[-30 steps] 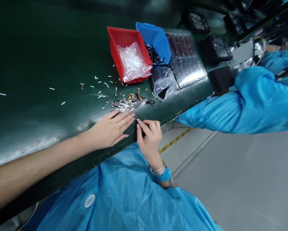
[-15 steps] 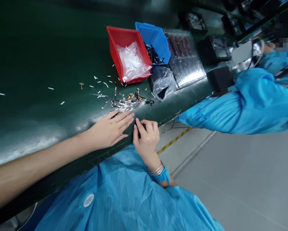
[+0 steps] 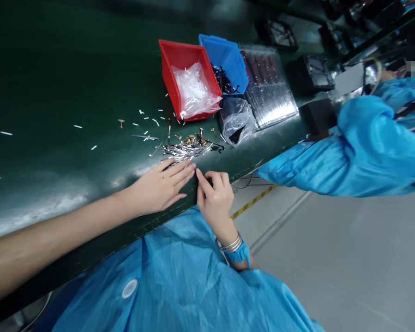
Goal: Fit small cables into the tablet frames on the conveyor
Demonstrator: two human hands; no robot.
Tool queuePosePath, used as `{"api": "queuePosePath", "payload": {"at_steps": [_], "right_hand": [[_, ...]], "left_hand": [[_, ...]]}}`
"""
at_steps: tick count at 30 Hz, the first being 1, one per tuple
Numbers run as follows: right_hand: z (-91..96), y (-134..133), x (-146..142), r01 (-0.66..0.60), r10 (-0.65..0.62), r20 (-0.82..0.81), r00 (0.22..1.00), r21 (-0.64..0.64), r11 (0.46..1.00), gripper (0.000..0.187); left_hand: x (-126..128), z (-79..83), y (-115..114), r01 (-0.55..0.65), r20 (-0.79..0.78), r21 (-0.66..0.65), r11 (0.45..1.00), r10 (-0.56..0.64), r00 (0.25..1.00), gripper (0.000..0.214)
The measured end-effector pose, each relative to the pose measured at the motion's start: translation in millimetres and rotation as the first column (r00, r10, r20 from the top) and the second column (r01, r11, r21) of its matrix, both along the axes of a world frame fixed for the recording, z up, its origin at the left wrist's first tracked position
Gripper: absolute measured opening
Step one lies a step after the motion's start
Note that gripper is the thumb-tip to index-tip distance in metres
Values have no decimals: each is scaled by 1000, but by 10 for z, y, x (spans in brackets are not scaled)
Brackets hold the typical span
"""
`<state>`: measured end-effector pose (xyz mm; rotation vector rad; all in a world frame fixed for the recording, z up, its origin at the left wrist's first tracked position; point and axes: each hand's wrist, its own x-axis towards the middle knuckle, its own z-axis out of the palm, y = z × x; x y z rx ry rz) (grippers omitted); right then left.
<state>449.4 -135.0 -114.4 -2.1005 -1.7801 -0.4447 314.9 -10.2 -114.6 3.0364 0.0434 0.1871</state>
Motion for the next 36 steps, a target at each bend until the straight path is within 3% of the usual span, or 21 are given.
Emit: {"api": "queuePosePath", "payload": {"at_steps": [7, 12, 18, 22, 29, 34, 36], "right_hand": [[-5, 58, 78, 13, -3, -195, 981, 55, 998, 25], [-20, 176, 224, -12, 36, -175, 984, 138, 990, 24], [-16, 288, 253, -125, 127, -143, 982, 23, 992, 29], [9, 305, 217, -203, 202, -169, 965, 13, 979, 30], [43, 381, 230, -278, 282, -214, 935, 51, 959, 31], [71, 448, 199, -334, 342, -207, 917, 71, 940, 34], [81, 449, 185, -346, 353, -199, 914, 66, 936, 34]], "left_hand": [[-27, -10, 10, -21, 50, -52, 998, 24, 998, 52], [-74, 15, 25, -54, 219, -63, 997, 66, 974, 38], [-102, 125, 71, -175, 316, -155, 972, 217, 924, 25], [-170, 212, 161, -323, 309, -183, 928, 367, 877, 28], [-548, 272, 616, -522, 282, -16, 853, 505, 816, 31], [-575, 410, 882, -408, 163, 174, 896, 383, 909, 16], [-535, 502, 908, -380, 145, 254, 890, 353, 924, 12]]}}
